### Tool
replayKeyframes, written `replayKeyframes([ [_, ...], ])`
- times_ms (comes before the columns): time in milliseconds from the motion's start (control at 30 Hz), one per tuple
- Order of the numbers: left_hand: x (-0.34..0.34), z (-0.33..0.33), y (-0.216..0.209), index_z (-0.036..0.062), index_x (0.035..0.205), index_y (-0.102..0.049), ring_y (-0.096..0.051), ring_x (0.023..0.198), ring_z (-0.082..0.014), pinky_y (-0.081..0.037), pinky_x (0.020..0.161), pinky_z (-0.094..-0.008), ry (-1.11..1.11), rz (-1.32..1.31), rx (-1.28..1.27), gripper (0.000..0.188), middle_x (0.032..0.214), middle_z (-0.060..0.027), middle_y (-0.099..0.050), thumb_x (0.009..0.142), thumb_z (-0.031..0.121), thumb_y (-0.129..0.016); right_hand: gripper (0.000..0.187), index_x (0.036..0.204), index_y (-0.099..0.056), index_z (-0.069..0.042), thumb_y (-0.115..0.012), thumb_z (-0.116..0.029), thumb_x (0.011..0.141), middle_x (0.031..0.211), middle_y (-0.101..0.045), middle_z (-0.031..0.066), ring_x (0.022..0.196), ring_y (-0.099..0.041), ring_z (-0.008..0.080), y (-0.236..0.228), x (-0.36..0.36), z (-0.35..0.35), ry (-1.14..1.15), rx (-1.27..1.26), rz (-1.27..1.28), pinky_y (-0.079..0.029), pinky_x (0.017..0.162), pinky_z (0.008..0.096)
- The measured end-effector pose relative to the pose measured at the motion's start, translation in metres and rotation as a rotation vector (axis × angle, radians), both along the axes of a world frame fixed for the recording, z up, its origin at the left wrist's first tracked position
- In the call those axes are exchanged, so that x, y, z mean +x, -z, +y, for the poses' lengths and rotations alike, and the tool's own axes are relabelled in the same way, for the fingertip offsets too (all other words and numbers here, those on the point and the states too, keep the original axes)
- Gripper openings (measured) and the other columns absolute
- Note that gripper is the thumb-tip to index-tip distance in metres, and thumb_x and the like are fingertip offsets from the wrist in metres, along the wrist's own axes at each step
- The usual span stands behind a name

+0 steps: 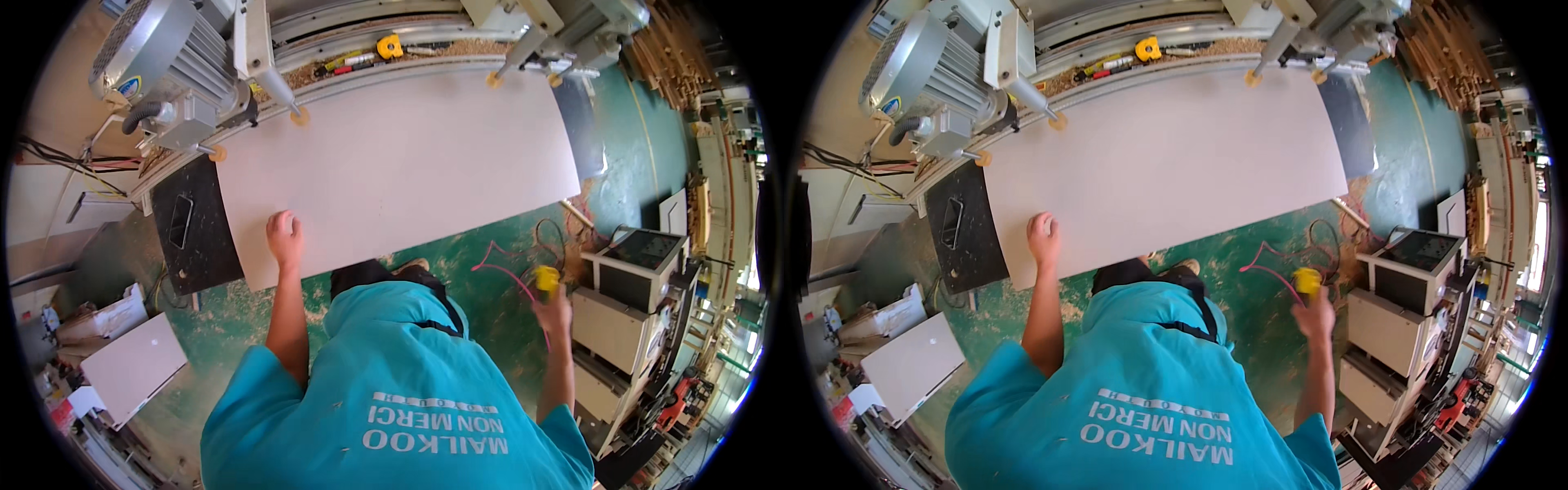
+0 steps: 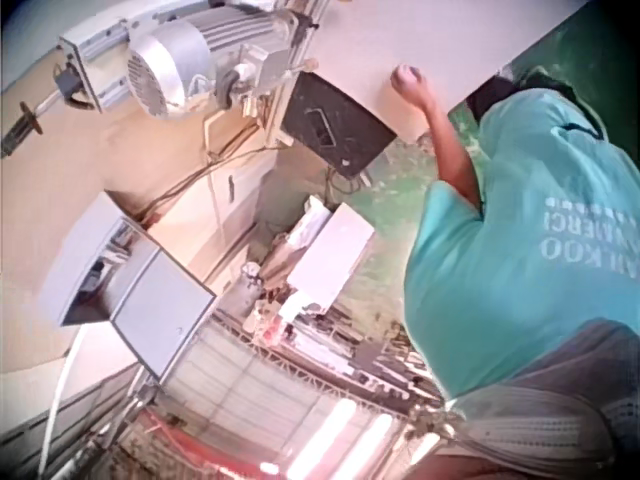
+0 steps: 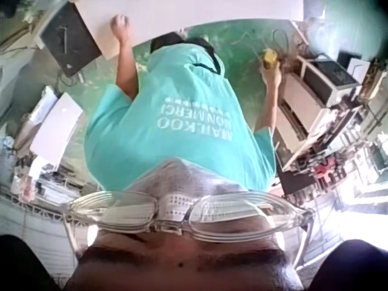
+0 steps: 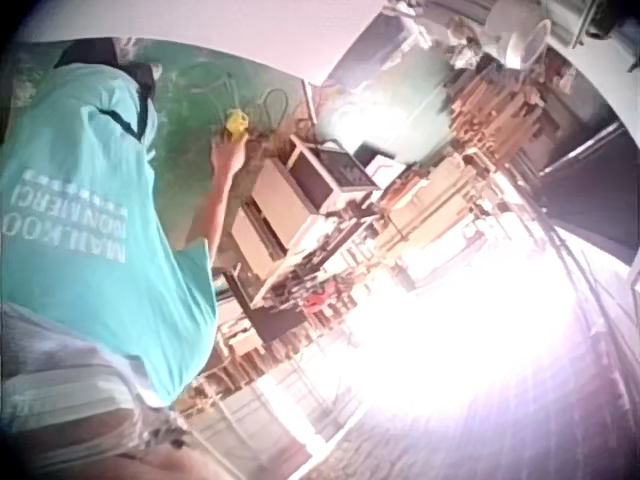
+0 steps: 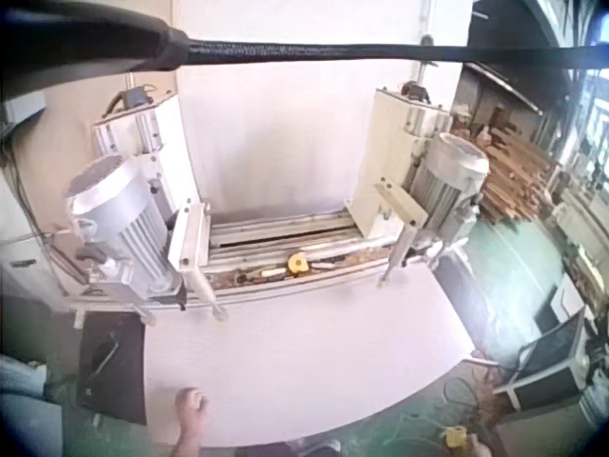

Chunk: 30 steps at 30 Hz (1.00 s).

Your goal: The person moves wooden boards on a machine, marks a board with a pencil, and stacks several processed boards onto a pile on a table.

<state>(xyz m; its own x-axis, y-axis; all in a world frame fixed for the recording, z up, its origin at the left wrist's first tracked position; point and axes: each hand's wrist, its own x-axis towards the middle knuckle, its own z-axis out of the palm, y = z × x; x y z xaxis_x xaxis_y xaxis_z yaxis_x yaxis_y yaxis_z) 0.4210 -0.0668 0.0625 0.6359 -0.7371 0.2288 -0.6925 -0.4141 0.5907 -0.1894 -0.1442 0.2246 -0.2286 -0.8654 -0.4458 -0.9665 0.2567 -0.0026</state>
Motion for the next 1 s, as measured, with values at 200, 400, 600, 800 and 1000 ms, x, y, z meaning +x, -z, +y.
replayKeyframes([
  [200,-0.066,-0.015,-0.046,0.0041,0.105,-0.064,-0.057,0.11,-0.0323,-0.045,0.097,-0.0421,0.118,-0.009,-0.027,0.024,0.114,-0.013,-0.061,0.082,0.01,-0.068,0.059,0.117,-0.048,-0.007,-0.076,-0.028,0.069,0.09,-0.065,0.0209,0.085,-0.064,0.043,0.025,0.052,0.079,-0.325,0.147,-0.363,-0.051,0.07,0.0506],
  [400,-0.109,0.016,-0.031,0.0095,0.131,-0.054,-0.041,0.133,-0.0359,-0.04,0.106,-0.0476,0.366,-0.058,0.392,0.059,0.143,-0.0158,-0.042,0.078,0.028,-0.076,0.023,0.098,-0.051,-0.003,-0.068,-0.009,0.083,0.072,-0.046,-0.0052,0.059,-0.043,0.0107,0.083,-0.164,0.039,0.557,-0.706,-0.753,-0.035,0.049,0.0277],
  [600,-0.169,-0.017,-0.043,0.0191,0.149,-0.038,-0.018,0.148,-0.0376,-0.031,0.111,-0.0572,0.599,-0.153,0.755,0.09,0.16,-0.0167,-0.016,0.072,0.041,-0.08,0.012,0.084,-0.059,-0.003,-0.07,-0.007,0.083,0.065,-0.047,0.0003,0.05,-0.04,0.0115,0.083,-0.263,0.054,1.527,-1.308,-0.906,-0.034,0.046,0.027],
  [800,-0.214,-0.064,-0.017,0.0206,0.146,-0.044,-0.02,0.148,-0.0349,-0.03,0.111,-0.0596,0.602,-0.014,0.588,0.08,0.16,-0.0142,-0.022,0.076,0.04,-0.076,0.039,0.107,-0.049,-0.008,-0.071,0.002,0.076,0.082,-0.053,0.0014,0.054,-0.045,0.0092,0.097,-0.166,0.1,1.204,-1.035,-1.134,-0.038,0.046,0.0225],
  [1000,-0.26,-0.059,-0.018,0.0196,0.142,-0.046,-0.026,0.145,-0.0342,-0.03,0.107,-0.0657,0.701,-0.185,0.579,0.076,0.157,-0.0127,-0.027,0.074,0.033,-0.078,0.034,0.113,-0.051,-0.009,-0.072,-0.013,0.087,0.083,-0.052,0.0006,0.053,-0.044,0.0072,0.11,-0.135,0.119,1.219,-0.874,-1.367,-0.038,0.046,0.0205],
])
